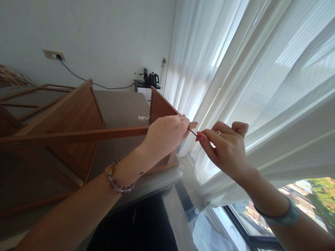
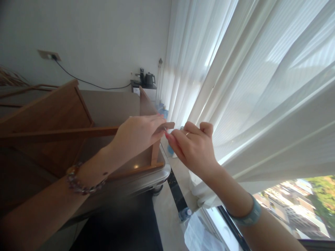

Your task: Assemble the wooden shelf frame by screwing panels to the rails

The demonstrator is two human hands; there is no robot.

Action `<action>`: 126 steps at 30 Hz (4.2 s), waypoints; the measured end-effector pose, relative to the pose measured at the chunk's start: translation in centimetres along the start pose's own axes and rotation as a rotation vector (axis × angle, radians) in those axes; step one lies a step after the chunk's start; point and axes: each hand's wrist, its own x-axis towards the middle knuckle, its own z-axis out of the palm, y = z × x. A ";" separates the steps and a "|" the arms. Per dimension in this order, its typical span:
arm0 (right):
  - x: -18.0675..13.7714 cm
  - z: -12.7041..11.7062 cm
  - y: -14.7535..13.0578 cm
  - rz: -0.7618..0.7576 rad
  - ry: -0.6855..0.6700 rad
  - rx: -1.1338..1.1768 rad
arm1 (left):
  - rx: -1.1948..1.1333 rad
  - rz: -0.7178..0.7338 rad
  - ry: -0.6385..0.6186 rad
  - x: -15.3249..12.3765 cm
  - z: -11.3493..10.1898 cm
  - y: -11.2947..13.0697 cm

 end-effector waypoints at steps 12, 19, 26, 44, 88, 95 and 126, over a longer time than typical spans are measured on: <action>-1.7 1.5 0.0 0.840 -0.384 1.573 | 0.022 -0.023 -0.047 -0.1 0.0 0.0; -2.1 2.6 -3.1 0.868 -0.210 1.418 | 0.009 -0.007 -0.070 -0.1 -0.2 0.1; -2.8 1.9 -1.4 0.228 0.078 0.076 | 0.019 -0.010 -0.063 0.0 -0.1 0.0; -2.5 -0.2 0.7 -0.274 0.097 -0.182 | 0.039 0.046 -0.043 -0.1 -0.2 -0.1; -2.0 -0.8 1.6 -0.403 -0.061 -0.081 | 0.014 0.062 -0.004 -0.1 0.1 -0.4; -0.6 0.2 0.0 -0.012 -0.019 0.276 | 0.003 0.054 0.017 -0.2 0.1 -0.3; -0.6 1.1 -2.6 0.870 -0.359 0.969 | -0.017 0.041 0.052 -0.1 1.1 -0.5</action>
